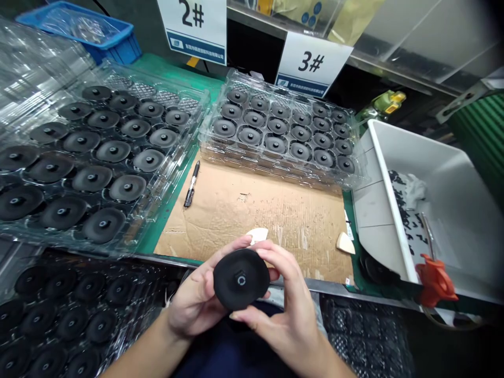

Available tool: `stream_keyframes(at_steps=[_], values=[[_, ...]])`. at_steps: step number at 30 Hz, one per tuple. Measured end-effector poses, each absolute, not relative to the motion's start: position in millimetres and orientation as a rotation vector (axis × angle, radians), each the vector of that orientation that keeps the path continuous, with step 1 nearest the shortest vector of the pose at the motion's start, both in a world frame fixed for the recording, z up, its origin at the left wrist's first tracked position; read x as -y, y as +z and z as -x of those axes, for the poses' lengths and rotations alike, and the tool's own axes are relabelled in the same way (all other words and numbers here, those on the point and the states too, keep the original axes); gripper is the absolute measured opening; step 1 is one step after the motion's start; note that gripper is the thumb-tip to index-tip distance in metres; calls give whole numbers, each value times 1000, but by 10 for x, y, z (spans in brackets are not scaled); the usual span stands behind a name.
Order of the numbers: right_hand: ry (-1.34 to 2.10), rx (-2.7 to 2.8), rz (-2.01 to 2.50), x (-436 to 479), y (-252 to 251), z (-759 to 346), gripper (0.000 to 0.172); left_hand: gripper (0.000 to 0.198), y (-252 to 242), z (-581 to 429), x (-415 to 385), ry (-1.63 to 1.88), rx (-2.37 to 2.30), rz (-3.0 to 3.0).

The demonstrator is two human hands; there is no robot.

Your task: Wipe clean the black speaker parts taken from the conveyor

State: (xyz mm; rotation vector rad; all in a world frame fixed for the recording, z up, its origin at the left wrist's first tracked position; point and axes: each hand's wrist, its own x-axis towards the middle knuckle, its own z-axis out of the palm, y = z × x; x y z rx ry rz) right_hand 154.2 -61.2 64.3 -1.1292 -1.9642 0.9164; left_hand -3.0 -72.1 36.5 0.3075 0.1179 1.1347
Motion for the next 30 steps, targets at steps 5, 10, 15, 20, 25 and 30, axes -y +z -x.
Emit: stream_keyframes(at_steps=[5,10,15,20,25,30], values=[[921,1944,1125,617,615,-1566,67,47,365,-16,709,1133,-124,-313],[926,1917,1074,603,576,-1607,66,49,356,-49,685,1100,-182,-290],[940,1894,1082,593,563,-1646,61,47,385,-89,665,1040,-342,-293],[914,1934,1080,603,545,-1648,65,49,398,-176,663,1064,-517,-325],[876,1960,1081,607,511,-1673,68,52,375,-246,691,1097,-565,-365],[849,1954,1089,645,483,-1721,65,52,392,-296,679,1075,-578,-378]])
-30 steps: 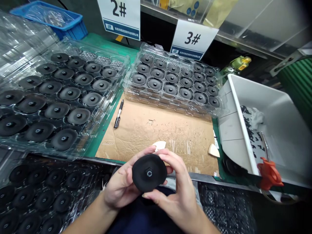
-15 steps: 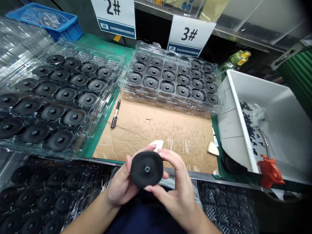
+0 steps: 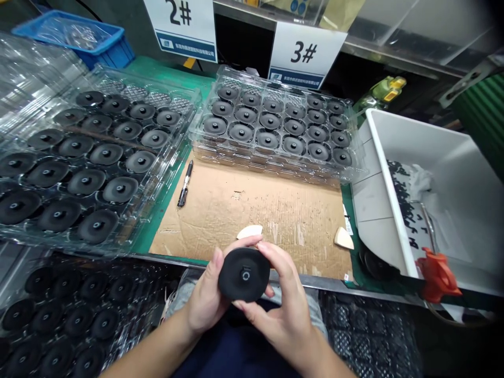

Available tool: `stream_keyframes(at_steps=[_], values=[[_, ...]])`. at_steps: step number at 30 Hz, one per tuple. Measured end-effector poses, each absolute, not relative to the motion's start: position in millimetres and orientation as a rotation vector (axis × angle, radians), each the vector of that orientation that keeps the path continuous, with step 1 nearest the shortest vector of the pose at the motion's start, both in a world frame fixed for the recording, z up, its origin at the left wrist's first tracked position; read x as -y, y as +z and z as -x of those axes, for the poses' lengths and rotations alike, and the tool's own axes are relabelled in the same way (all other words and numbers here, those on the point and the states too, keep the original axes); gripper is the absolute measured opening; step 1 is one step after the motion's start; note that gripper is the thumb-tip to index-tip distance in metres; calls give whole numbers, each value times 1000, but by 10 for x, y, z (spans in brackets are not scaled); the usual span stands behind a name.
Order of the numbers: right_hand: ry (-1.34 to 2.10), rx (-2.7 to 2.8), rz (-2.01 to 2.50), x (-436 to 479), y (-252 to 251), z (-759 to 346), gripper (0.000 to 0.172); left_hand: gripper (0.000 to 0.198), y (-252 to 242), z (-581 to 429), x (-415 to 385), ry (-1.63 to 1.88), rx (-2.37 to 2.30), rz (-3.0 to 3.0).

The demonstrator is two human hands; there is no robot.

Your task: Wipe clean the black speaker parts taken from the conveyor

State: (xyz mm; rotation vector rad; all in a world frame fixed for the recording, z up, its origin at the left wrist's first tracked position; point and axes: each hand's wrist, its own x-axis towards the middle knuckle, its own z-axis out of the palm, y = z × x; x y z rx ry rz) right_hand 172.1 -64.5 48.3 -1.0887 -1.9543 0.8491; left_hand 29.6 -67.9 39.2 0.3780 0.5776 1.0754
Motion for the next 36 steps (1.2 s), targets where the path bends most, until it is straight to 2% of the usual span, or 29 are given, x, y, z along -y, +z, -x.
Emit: stream_keyframes(at_steps=[36], values=[[866,1913,1091,700,457,-1785,62,52,424,-410,723,1077,-576,-406]])
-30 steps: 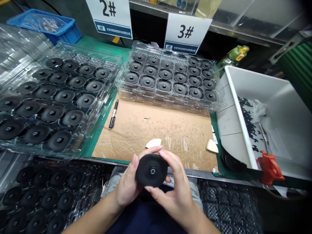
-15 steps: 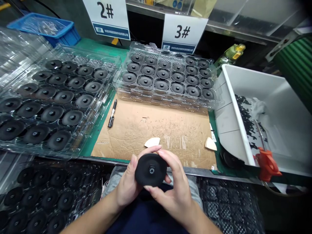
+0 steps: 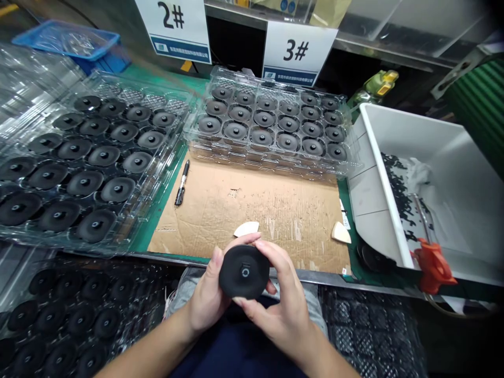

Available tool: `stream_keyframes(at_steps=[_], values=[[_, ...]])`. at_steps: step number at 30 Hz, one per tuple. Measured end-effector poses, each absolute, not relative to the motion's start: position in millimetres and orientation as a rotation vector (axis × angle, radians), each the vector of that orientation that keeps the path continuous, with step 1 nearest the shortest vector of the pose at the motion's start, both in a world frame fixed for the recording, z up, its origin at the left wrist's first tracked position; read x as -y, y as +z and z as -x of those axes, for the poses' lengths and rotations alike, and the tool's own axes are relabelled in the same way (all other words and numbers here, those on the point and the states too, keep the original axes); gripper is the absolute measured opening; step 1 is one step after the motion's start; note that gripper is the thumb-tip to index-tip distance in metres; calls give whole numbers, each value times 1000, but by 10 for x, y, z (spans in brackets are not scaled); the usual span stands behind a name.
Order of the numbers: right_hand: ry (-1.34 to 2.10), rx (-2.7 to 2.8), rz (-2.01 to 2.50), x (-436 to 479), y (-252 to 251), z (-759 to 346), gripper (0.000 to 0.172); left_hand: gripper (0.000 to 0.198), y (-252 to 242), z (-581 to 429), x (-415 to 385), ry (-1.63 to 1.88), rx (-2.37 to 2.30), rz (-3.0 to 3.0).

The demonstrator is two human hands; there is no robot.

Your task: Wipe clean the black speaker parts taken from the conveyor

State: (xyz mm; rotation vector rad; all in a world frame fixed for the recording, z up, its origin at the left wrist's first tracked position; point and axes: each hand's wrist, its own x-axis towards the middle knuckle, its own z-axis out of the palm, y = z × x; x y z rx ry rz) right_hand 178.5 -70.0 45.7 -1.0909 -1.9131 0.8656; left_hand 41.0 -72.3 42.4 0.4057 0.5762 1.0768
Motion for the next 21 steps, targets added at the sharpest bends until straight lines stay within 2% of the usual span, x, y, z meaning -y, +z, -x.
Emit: stream_keyframes(at_steps=[21], values=[[1016,1817,1099,680,439,-1767,66,51,419,-425,676,1066,-610,-365]])
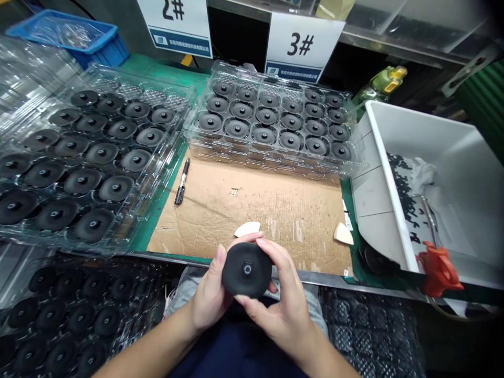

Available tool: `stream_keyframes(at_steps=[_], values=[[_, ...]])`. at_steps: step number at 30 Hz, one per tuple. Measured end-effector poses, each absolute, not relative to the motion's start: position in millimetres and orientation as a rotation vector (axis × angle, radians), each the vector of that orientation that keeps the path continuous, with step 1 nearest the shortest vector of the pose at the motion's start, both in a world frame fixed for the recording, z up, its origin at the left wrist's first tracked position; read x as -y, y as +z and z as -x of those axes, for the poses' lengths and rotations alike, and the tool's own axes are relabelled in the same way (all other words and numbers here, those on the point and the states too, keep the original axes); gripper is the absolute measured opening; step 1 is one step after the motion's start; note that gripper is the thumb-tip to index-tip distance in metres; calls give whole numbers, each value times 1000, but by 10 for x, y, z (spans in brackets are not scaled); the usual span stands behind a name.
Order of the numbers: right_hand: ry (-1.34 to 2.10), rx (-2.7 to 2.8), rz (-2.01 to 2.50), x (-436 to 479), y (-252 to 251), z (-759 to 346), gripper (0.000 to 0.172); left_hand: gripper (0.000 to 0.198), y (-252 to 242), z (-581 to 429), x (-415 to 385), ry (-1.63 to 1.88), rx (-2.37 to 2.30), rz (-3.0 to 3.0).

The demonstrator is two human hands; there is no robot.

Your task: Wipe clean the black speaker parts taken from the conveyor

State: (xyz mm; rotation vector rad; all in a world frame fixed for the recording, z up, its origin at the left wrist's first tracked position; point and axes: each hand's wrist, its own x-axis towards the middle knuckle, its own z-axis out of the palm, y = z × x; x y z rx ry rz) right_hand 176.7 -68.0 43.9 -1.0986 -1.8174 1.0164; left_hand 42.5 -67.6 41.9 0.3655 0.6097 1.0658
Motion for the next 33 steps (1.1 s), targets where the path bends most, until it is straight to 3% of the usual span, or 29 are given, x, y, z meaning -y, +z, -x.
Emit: stream_keyframes(at_steps=[33], values=[[1092,1760,1064,738,423,-1789,62,50,421,-458,808,1136,-620,-361]])
